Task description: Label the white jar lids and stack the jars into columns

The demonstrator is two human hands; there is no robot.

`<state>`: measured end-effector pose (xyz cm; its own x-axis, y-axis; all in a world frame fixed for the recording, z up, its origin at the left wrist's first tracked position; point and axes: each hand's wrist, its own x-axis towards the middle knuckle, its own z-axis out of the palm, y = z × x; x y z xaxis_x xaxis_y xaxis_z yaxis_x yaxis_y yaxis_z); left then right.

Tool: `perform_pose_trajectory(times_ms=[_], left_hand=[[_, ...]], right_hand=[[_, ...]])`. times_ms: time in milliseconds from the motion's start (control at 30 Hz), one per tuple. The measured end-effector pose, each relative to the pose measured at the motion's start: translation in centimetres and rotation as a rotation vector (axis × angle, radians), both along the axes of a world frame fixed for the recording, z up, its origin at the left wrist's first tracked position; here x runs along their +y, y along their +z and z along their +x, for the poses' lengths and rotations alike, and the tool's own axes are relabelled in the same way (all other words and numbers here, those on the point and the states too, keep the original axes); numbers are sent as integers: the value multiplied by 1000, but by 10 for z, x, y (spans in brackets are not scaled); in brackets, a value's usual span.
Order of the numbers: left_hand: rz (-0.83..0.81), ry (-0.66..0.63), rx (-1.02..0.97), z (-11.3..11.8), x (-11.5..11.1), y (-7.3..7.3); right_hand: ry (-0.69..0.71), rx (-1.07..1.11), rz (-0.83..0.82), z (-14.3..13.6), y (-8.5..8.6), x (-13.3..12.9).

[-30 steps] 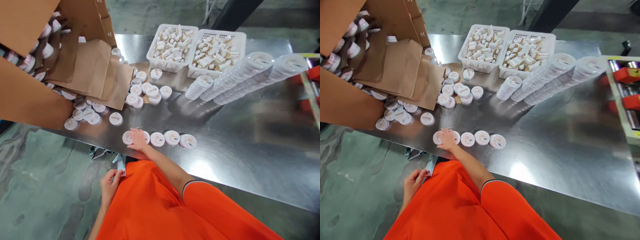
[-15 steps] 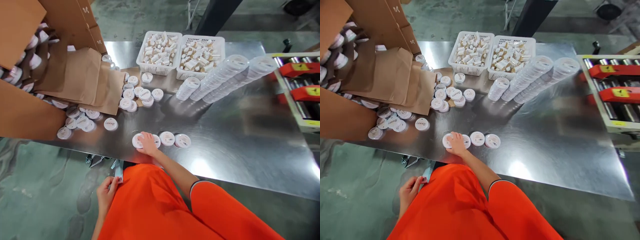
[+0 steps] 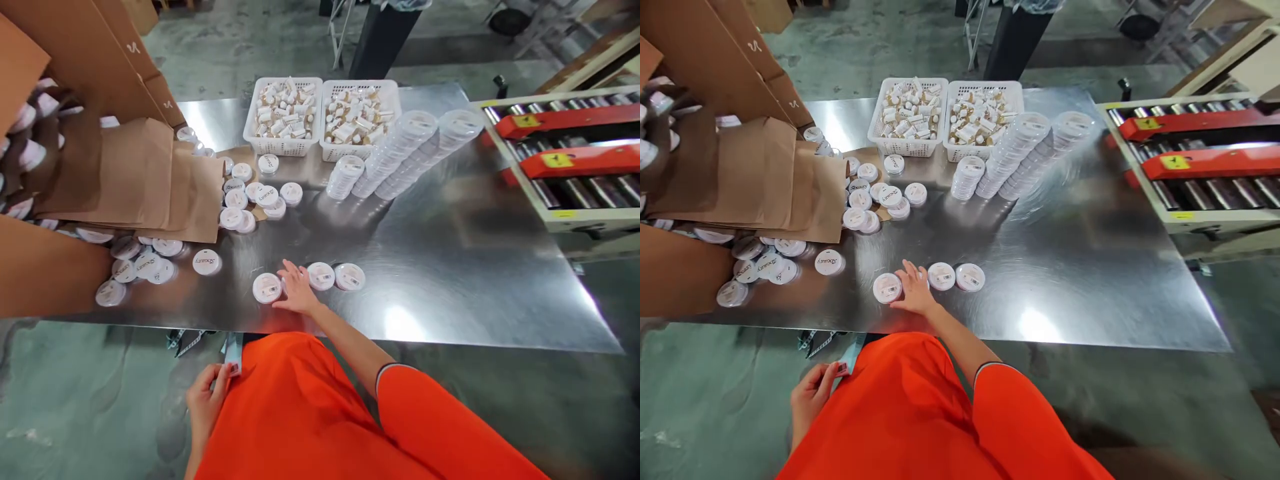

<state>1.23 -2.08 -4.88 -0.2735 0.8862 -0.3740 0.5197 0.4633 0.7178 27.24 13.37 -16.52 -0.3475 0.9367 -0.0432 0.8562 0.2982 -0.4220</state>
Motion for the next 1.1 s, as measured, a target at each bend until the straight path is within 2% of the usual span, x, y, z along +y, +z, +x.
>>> perform_pose_trajectory(times_ms=[67,167,300,400,500,633,733,867,933,1000,1100], left_hand=[[-11,2,-19,1,2,2],[-16,-13,-15,4,5,5],[-14,-37,1,4,7,6],[-29,-26,8,2,6,4],[-40,-49,20,1,7,0],[-43,-59,4,1,11,-2],[-33,-36,9,0,12,-2],[-63,-52,26,-4,9,-2],[-87,-55,33,-7,10,-4],[-100,-63,34,-9,13,-6],[-97,-100,24,-6,19,-7]], right_hand=[[-6,-43,-22,17,-3,0],[65,-105,-96,33,-1,-3],[99,-49,-4,50,18,-12],[-22,-28,101,72,29,-15],[-181,-97,61,92,23,-9],[-160,-176,-82,101,6,2],[-212,-150,-61,105,6,0],[-464,-81,121,130,15,-14],[-577,-92,153,147,15,-21],[-605,-112,116,160,10,-25],[-555,-123,68,165,3,-25]])
